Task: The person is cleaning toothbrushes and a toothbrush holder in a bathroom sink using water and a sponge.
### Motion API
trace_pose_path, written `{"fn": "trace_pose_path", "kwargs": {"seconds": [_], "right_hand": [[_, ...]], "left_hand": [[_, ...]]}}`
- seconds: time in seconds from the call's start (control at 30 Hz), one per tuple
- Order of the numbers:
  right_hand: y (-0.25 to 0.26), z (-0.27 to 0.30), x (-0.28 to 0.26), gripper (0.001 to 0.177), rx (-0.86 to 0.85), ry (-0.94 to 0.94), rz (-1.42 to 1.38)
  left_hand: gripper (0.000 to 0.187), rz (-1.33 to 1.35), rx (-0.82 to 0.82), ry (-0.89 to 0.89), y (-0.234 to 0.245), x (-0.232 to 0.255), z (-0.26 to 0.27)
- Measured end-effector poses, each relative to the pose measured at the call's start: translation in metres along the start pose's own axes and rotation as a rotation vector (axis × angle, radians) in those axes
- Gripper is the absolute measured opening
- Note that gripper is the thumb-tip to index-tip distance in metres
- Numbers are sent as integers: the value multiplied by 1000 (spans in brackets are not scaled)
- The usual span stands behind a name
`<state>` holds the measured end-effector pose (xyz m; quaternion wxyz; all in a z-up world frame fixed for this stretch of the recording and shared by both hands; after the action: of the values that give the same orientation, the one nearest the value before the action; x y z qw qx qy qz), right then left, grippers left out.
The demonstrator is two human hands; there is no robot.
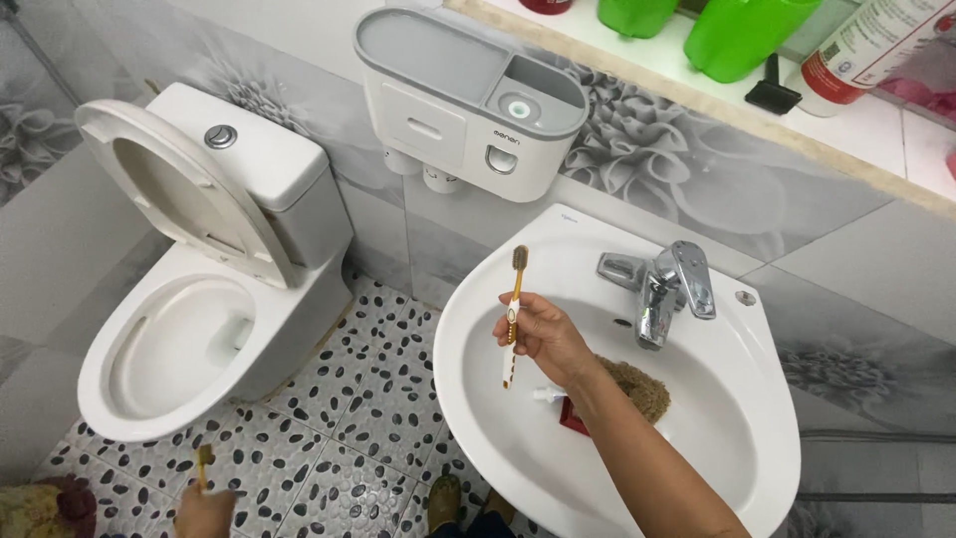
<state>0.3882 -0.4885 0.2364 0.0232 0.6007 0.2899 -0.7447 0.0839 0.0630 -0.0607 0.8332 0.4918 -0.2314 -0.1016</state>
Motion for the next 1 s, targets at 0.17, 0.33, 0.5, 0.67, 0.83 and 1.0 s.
{"fn": "trace_pose_path", "kwargs": {"seconds": [0.17,0.33,0.5,0.67,0.83,1.0], "right_hand": [[-3,3,-3,29,-21,1,9],[-2,8,-3,31,-64,-8,8],[-4,16,-1,31,-133,-4,-88],[1,31,-11,29,-94,32,-123],[18,53,-23,30,-52,88,-172],[42,71,-31,30,-22,174,-245]], "left_hand": [[60,592,-237,222,0,83,31],[33,803,-400,47,41,226,92],[34,968,-781,-183,86,366,211],[28,1028,-1135,-311,86,448,311],[29,1031,-1307,-391,74,498,373],[31,1005,-1336,-427,58,524,407]]}}
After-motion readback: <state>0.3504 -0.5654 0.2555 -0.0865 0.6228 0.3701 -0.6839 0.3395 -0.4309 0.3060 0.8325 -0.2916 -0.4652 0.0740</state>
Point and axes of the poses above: each hand's wrist, its own z-axis away from the middle knuckle, its own y-axis out of the back of the hand, x = y × z, the point moved 10 cm from there along -z, towards the middle knuckle, and after that the axes turned 8 degrees about y, right-handed, at the moved point
